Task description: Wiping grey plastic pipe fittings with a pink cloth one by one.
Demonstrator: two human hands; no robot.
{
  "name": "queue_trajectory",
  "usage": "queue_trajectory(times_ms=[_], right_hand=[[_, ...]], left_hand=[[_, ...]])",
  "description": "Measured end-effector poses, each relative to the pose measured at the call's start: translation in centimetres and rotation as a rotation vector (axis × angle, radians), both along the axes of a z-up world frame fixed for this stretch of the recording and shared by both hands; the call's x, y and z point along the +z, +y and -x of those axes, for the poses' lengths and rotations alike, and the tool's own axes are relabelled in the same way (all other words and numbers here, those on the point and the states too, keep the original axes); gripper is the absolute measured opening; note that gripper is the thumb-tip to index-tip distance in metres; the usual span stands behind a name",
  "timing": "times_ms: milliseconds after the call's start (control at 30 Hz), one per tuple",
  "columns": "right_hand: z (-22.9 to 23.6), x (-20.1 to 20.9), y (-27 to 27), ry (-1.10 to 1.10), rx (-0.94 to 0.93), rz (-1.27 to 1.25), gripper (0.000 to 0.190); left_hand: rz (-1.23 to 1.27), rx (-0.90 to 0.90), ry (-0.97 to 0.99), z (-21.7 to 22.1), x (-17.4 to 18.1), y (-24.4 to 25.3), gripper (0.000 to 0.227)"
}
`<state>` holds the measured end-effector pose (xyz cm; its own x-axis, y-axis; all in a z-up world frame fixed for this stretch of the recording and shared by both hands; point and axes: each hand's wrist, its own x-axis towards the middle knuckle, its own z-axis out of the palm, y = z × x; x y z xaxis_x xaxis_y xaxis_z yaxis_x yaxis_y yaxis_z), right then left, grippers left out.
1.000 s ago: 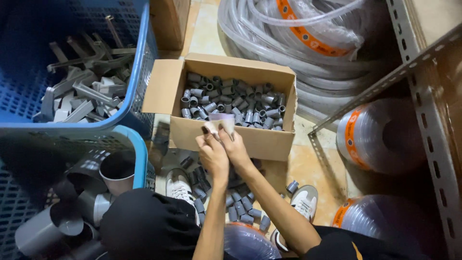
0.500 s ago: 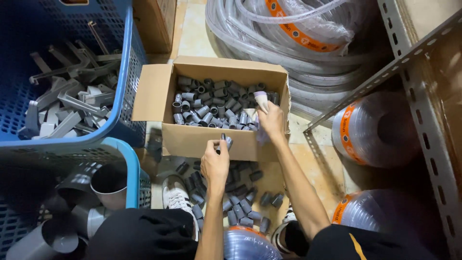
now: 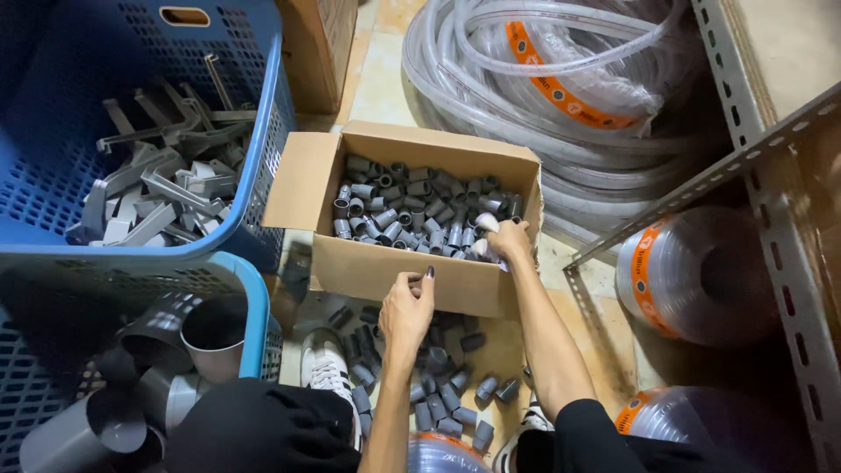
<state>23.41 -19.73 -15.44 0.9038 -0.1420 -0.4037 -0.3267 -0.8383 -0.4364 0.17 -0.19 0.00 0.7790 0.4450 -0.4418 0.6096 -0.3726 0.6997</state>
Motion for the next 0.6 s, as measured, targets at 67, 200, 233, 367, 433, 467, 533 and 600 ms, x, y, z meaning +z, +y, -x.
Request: queue_trajectory(times_ms=[67,200,233,367,433,467,533,600], right_hand=[[1.3,2.0,0.6,0.057,0.044,-0.004,0.053],[0.4,-0.7,0.2,0.106,0.148,0.115,0.067],[0.1,-0.8,0.3,0.095,0.205,0.157,0.063],[-2.6,-6.7,-1.2,0.024,0.321,0.212,0.058],[-0.7,-2.7,-0.5,-0.088,0.331,0.170,0.051],[0.4,-0.9,-0.2,-0.193,0.340,0.129,0.045],[4.1,5.6,1.5,-0.322,0.207,-0.112,0.045],[7.9,12.2,4.4,-0.457,0.080,-0.355,0.045]], left_hand=[[0.047,-0.021,-0.067,0.3,-0.3,0.0,0.049],[0.054,-0.025,-0.146,0.4,-2.8,0.4,0.050],[0.061,-0.022,-0.153,0.2,-3.3,0.6,0.050],[0.105,0.009,-0.163,-0.1,-2.9,1.3,0.045],[0.126,0.017,-0.197,-0.1,-2.7,1.3,0.043],[0.148,0.024,-0.224,0.0,-2.7,1.3,0.041],[0.183,0.019,-0.284,0.4,-2.3,0.5,0.040],[0.213,0.025,-0.354,0.0,-1.1,0.3,0.038]])
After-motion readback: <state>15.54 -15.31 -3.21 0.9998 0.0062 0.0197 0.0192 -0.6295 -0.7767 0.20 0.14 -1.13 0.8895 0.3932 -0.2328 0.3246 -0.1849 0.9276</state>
